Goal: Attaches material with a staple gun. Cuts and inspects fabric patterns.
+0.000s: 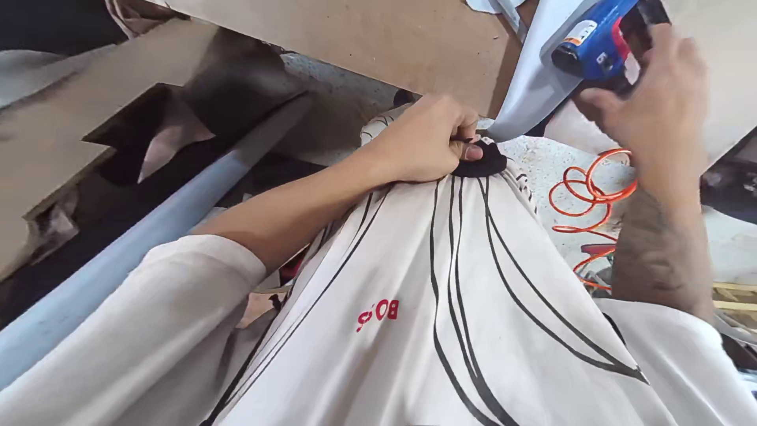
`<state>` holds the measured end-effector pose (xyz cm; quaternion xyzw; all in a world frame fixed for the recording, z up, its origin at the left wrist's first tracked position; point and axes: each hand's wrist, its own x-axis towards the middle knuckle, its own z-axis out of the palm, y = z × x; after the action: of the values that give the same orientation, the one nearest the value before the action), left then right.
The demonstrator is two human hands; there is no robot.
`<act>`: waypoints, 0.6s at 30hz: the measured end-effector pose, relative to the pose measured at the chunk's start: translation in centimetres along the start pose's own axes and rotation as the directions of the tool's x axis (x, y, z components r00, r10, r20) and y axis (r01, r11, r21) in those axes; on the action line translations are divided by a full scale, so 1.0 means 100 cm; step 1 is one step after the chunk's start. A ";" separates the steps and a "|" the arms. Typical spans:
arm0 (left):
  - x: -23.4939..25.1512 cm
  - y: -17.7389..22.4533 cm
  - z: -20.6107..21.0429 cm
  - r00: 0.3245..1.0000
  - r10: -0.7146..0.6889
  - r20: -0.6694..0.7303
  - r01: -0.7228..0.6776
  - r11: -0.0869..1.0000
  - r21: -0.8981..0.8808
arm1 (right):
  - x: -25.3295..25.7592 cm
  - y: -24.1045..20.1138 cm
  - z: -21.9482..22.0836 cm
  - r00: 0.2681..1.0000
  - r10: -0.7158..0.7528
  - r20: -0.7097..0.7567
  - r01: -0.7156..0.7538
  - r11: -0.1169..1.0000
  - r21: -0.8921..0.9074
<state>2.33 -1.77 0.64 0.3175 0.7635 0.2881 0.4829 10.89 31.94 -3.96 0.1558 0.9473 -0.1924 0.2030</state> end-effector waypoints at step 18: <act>0.019 -0.005 0.003 0.991 0.115 -0.063 -0.118 0.992 -0.041 | -0.003 -0.164 -0.147 0.506 -0.155 0.848 -0.511 0.739 0.440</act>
<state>1.87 -0.58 -0.95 0.3418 0.7514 0.3422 0.4488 0.26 23.80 13.55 0.2063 0.5730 -0.5319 0.5883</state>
